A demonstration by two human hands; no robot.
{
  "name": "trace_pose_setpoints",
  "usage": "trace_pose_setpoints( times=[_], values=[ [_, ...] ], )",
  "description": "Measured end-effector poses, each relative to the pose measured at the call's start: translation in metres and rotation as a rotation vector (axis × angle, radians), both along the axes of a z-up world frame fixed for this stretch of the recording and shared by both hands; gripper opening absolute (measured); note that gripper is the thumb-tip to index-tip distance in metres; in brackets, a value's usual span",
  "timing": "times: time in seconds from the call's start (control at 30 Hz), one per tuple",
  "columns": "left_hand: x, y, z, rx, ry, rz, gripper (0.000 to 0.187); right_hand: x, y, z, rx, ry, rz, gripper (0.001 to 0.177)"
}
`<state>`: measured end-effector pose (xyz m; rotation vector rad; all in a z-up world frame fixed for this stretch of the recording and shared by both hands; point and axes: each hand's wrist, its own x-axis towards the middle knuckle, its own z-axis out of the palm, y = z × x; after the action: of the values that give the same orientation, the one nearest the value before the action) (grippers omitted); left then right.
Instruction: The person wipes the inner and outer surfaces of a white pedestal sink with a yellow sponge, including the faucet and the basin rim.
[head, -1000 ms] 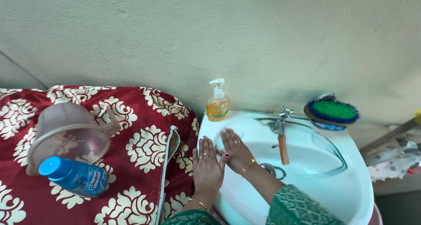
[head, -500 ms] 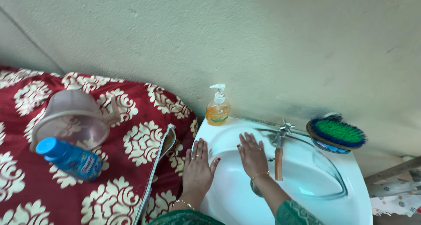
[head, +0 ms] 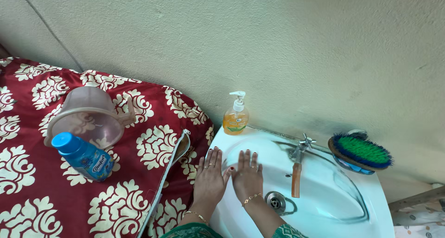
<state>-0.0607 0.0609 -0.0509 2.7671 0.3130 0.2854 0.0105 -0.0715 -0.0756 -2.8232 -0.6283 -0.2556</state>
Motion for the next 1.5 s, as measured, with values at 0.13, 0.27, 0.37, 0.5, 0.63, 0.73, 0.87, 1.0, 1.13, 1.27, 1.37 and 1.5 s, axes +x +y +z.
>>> trace_pose_setpoints(
  times=[0.13, 0.27, 0.37, 0.5, 0.63, 0.73, 0.87, 1.0, 1.13, 1.27, 1.37, 1.5],
  values=[
    [0.004, 0.002, 0.001, 0.016, -0.025, -0.013, 0.072, 0.014, -0.025, 0.005, -0.198, 0.022, -0.01, 0.067],
    [0.004, 0.0, -0.001, 0.019, 0.013, 0.0, 0.068, 0.027, -0.021, -0.051, 0.024, -0.005, -0.256, 0.077],
    [0.003, 0.003, -0.004, -0.007, -0.023, 0.002, 0.058, 0.004, 0.025, -0.089, 0.569, 0.127, 0.302, 0.067],
    [-0.005, 0.014, -0.011, -0.379, -0.172, -0.024, 0.057, -0.046, 0.024, -0.06, 0.638, 0.619, 0.529, 0.077],
    [-0.001, 0.018, -0.016, -0.454, -0.153, -0.101, 0.059, -0.103, -0.015, -0.025, 0.651, 0.841, 0.573, 0.084],
    [0.002, 0.02, -0.018, -0.352, -0.004, -0.135, 0.063, -0.109, -0.007, -0.022, 0.483, 0.663, 0.539, 0.078],
    [0.014, 0.017, -0.01, -0.091, 0.183, -0.188, 0.066, -0.105, 0.027, 0.0, 0.326, 0.272, 0.537, 0.05],
    [0.002, 0.01, 0.016, 0.075, 0.222, -0.257, 0.068, -0.12, 0.01, 0.016, 0.373, 0.74, 0.272, 0.046],
    [-0.009, -0.003, 0.04, 0.337, 0.395, -0.258, 0.086, -0.163, -0.083, -0.038, 0.252, 0.399, 0.37, 0.049],
    [-0.02, -0.014, 0.044, 0.467, 0.369, -0.25, 0.094, -0.179, -0.228, -0.072, -0.203, 0.307, 0.181, 0.039],
    [-0.027, -0.026, 0.043, 0.435, 0.504, -0.224, 0.099, -0.128, -0.319, -0.041, -0.722, 0.564, -0.322, 0.049],
    [-0.027, -0.024, 0.035, 0.454, 0.431, -0.221, 0.098, -0.091, -0.37, -0.017, -0.607, 0.525, -0.618, 0.069]
  ],
)
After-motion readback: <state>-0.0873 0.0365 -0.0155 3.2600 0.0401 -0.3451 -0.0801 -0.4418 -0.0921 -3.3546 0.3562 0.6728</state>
